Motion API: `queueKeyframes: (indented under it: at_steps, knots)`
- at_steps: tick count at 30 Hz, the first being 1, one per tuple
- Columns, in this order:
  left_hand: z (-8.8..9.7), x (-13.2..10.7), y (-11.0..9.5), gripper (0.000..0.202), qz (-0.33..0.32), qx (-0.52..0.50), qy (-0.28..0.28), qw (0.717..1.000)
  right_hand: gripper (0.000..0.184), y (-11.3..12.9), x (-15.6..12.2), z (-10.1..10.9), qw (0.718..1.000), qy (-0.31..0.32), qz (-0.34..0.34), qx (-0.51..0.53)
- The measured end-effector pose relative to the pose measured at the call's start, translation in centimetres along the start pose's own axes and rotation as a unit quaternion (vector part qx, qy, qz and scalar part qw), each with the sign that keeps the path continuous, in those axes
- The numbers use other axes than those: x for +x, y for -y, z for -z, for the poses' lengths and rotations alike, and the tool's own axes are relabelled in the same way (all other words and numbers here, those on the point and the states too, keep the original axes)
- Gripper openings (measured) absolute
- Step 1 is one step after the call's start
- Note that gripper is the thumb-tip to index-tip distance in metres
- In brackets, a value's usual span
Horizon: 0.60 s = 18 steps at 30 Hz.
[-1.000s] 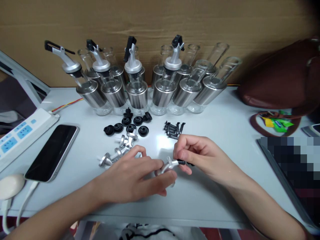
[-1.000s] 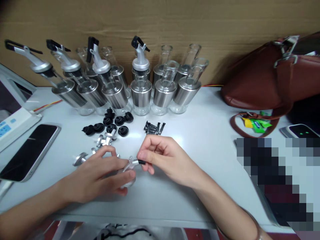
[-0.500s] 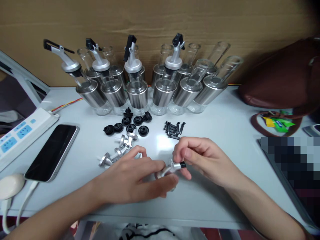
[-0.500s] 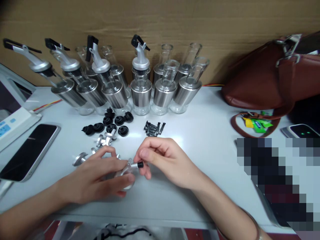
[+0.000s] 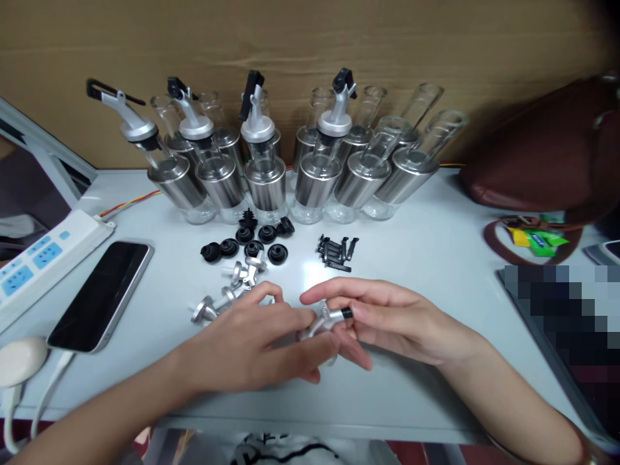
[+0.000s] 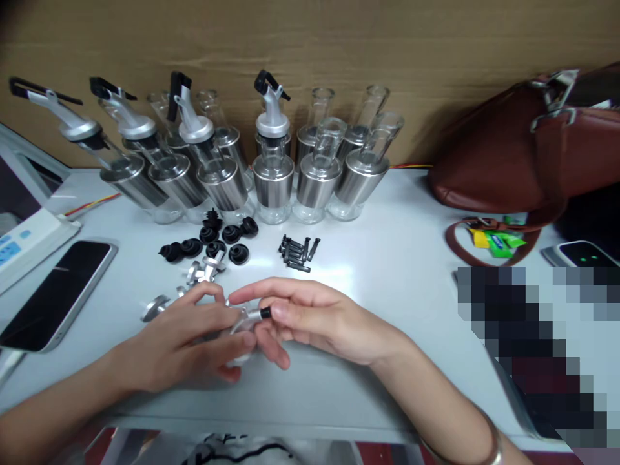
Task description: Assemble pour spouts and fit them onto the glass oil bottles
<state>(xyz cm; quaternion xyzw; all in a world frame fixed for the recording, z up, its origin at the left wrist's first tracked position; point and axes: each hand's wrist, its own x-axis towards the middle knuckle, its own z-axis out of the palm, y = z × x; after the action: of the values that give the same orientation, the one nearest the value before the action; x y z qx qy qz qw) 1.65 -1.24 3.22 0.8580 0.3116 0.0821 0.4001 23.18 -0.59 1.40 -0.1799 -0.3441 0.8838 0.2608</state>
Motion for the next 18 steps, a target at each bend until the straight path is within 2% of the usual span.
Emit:
queueKeyframes:
  at_steps: [5, 10, 18]
  knots:
    - [-0.05, 0.11, -0.22, 0.032, 0.009, -0.008, -0.011, 1.0, 0.031, -0.1, -0.03, 0.27, 0.999, 0.038, 0.0, -0.004]
    - [0.07, 0.17, -0.36, 0.033, 0.014, -0.012, -0.006, 1.0, 0.024, -0.26, 0.02, 0.28, 0.999, 0.038, 0.006, 0.002]
    - [0.07, 0.19, -0.32, 0.032, 0.023, -0.028, 0.007, 0.999, 0.024, -0.3, -0.2, 0.28, 0.999, 0.04, 0.002, 0.003]
